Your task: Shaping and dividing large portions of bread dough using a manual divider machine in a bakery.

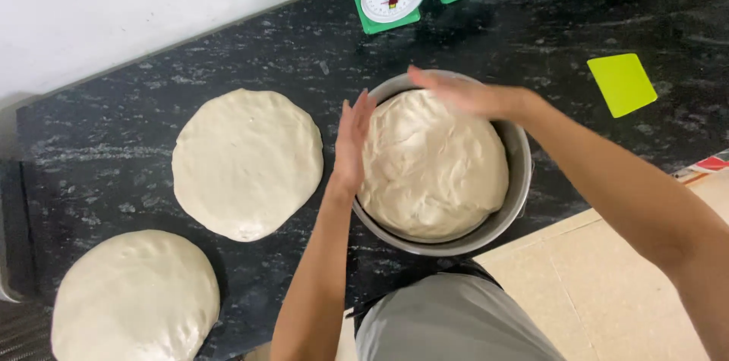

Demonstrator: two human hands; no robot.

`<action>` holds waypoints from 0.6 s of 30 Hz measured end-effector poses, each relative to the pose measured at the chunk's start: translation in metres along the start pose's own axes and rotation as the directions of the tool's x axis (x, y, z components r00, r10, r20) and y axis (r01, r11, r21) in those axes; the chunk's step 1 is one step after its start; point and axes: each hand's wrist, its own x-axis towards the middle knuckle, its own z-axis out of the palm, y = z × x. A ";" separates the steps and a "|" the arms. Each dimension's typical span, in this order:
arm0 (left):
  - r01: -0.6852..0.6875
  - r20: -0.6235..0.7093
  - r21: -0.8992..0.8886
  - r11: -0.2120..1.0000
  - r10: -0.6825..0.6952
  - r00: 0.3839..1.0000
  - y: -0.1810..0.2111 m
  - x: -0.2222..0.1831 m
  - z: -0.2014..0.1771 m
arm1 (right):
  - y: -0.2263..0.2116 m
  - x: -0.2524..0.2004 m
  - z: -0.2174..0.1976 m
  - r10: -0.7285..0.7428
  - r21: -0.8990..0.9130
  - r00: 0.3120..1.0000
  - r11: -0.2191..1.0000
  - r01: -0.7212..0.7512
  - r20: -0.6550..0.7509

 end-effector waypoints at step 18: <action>-0.214 0.221 0.873 -0.438 -0.034 0.975 -0.096 -0.069 0.031 | 0.039 -0.001 0.038 0.011 -0.412 0.988 0.908 -0.074 -0.154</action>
